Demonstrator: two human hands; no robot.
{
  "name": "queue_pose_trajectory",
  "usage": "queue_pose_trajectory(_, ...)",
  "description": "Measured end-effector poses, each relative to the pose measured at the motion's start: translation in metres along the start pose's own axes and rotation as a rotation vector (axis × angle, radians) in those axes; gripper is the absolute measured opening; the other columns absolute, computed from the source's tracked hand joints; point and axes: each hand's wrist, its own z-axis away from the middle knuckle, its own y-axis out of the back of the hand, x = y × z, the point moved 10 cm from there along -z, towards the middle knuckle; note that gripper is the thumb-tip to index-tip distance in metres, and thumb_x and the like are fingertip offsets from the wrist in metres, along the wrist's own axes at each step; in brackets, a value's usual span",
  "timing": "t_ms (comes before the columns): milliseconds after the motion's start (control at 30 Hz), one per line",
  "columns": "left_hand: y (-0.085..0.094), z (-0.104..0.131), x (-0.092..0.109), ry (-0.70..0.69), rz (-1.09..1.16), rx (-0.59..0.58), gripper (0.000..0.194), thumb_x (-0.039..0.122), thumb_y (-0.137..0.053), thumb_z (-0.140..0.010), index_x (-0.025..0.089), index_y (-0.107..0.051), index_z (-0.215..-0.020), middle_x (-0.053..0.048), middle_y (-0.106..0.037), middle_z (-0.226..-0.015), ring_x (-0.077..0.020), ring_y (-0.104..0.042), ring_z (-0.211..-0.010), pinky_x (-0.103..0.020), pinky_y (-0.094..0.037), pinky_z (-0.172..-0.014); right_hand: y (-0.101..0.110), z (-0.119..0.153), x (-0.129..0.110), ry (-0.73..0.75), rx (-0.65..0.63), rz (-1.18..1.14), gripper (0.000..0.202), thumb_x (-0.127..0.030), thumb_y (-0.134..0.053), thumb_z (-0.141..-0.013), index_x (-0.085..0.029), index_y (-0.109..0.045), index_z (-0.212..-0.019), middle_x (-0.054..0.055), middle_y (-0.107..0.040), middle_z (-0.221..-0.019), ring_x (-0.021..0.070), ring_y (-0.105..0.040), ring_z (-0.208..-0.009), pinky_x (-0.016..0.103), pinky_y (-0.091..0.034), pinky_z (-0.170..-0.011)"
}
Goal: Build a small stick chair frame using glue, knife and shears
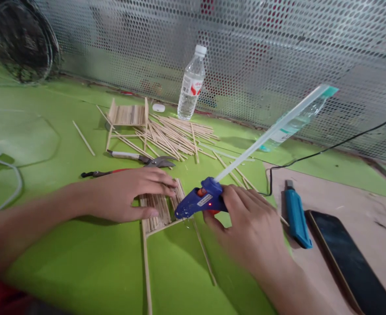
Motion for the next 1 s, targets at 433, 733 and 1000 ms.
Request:
queue_pose_trajectory(433, 0.0042, 0.0013, -0.0013, -0.011, 0.047, 0.021, 0.051, 0.047, -0.081, -0.082, 0.035, -0.073, -0.131, -0.005, -0.062, -0.152, -0.0344, -0.05, -0.146, -0.052, -0.032, -0.125, -0.0043, 0.0001, 0.0, -0.021, -0.029, -0.02, 0.015, -0.027, -0.063, -0.086, -0.023, -0.049, -0.086, -0.001, -0.056, -0.068, 0.0184, -0.055, -0.054, 0.029, -0.039, -0.052)
queue_pose_trajectory(733, 0.0024, 0.0015, 0.0005, -0.033, 0.043, 0.004, 0.044, 0.047, -0.079, -0.085, 0.036, -0.075, -0.127, -0.005, -0.06, -0.154, -0.0355, -0.048, -0.148, -0.055, -0.029, -0.127, -0.003, 0.0017, -0.001, 0.031, -0.016, -0.016, 0.014, -0.023, -0.063, -0.09, -0.023, -0.049, -0.087, 0.0, -0.058, -0.072, 0.02, -0.059, -0.06, 0.03, -0.041, -0.055)
queue_pose_trajectory(1000, 0.0004, 0.0013, 0.0006, -0.038, 0.02, -0.017, 0.034, 0.05, -0.077, -0.086, 0.037, -0.079, -0.118, -0.002, -0.054, -0.16, -0.0359, -0.046, -0.15, -0.056, -0.029, -0.127, -0.0019, 0.0077, -0.0023, 0.079, -0.007, -0.059, 0.015, -0.021, -0.062, -0.095, -0.024, -0.049, -0.088, -0.001, -0.06, -0.073, 0.02, -0.062, -0.062, 0.031, -0.045, -0.057)
